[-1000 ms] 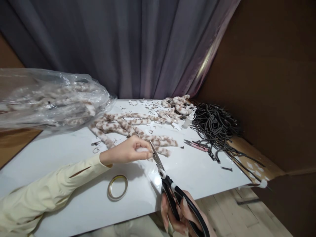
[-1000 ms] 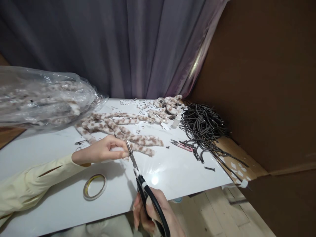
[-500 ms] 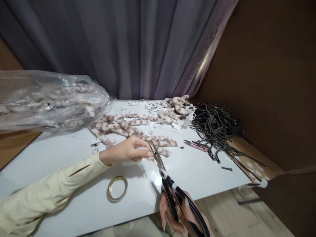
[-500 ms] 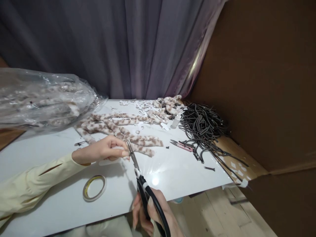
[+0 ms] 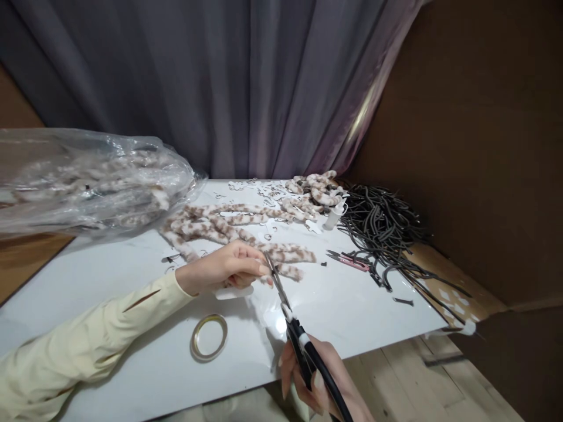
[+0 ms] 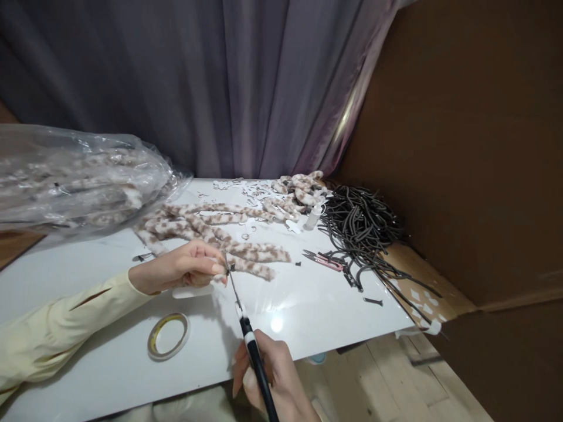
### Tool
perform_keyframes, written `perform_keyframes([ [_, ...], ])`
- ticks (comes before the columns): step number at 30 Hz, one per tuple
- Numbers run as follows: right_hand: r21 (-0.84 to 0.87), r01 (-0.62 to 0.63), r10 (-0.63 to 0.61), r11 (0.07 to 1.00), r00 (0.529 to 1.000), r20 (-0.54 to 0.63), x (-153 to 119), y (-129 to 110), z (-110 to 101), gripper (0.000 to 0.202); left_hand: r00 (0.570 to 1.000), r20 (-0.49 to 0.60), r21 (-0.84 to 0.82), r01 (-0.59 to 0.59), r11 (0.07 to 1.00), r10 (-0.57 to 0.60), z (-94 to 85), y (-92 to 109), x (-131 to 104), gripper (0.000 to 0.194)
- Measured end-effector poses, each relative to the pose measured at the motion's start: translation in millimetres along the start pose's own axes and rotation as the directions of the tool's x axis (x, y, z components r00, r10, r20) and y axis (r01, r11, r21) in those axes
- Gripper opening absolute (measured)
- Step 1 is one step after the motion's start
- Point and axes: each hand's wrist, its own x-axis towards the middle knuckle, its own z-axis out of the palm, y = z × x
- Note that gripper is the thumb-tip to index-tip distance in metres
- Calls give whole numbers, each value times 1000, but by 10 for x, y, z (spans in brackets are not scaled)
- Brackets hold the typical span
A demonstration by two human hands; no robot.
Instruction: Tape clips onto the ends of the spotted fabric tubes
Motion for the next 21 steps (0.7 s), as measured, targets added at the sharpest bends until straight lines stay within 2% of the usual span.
perform_keyframes([
  [5,31,-3,4,1000,1000,-26,13,49,39,63,999,18,-95,33,995,-32,-7,-37,13,17],
  [15,59,82,-81,995,997,-6,48,125,84,58,997,23,-186,74,980,-70,8,-43,25,17],
  [18,35,77,-77,996,997,-17,60,109,95,58,996,1,-205,92,974,-94,32,-49,26,17],
  [21,-4,69,-69,998,997,-26,67,59,90,60,992,40,-235,128,964,-122,59,-68,24,16],
])
